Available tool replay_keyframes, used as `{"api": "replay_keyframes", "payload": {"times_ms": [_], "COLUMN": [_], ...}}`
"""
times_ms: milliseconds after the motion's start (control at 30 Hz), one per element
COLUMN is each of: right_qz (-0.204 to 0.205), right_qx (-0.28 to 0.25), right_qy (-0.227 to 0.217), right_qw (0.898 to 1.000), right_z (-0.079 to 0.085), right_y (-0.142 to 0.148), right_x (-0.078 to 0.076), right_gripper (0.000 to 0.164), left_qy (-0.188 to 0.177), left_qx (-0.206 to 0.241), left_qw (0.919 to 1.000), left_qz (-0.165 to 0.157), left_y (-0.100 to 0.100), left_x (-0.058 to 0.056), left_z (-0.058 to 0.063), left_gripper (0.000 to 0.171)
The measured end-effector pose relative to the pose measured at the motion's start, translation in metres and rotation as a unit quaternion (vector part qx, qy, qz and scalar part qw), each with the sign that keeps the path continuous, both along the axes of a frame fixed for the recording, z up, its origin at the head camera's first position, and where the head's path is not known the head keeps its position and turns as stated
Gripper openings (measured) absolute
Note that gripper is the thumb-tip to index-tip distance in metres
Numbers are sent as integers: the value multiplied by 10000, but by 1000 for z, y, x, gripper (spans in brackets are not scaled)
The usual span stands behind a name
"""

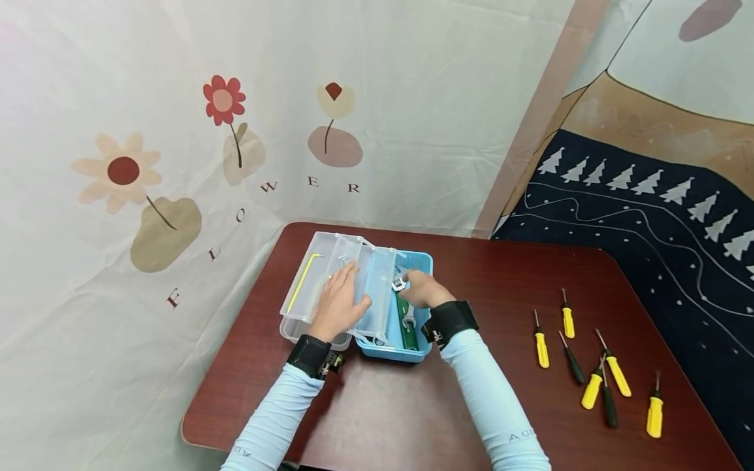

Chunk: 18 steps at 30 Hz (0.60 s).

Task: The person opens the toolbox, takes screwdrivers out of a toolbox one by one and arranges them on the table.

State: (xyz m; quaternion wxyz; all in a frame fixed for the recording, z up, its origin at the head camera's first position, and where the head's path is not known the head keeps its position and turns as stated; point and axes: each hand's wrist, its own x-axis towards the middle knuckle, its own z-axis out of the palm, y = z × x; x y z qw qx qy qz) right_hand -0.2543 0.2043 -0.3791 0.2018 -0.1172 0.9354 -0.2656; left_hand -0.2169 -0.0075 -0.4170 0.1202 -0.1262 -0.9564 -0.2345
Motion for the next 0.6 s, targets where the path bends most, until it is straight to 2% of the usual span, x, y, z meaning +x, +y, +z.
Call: {"api": "replay_keyframes", "payload": {"times_ms": [133, 267, 467, 600], "right_qz": [180, 79, -92, -61], "right_qx": [-78, -350, -781, -995], "right_qy": [-468, -1008, -1631, -1854], "right_qw": [9987, 9943, 9835, 9776], "right_z": [-16, -27, -31, -35], "right_y": [-14, -23, -30, -33], "right_x": [-8, -13, -14, -22], "right_gripper": [52, 58, 59, 61], "left_qy": [27, 96, 100, 160], "left_qx": [-2, -2, -3, -47], "left_qw": [10000, 9999, 9999, 9998], "left_qz": [-14, -39, -88, -87], "left_y": [0, 0, 1, -1], "left_x": [0, 0, -1, -3], "left_z": [0, -3, -6, -4], "left_gripper": [67, 67, 67, 66]}}
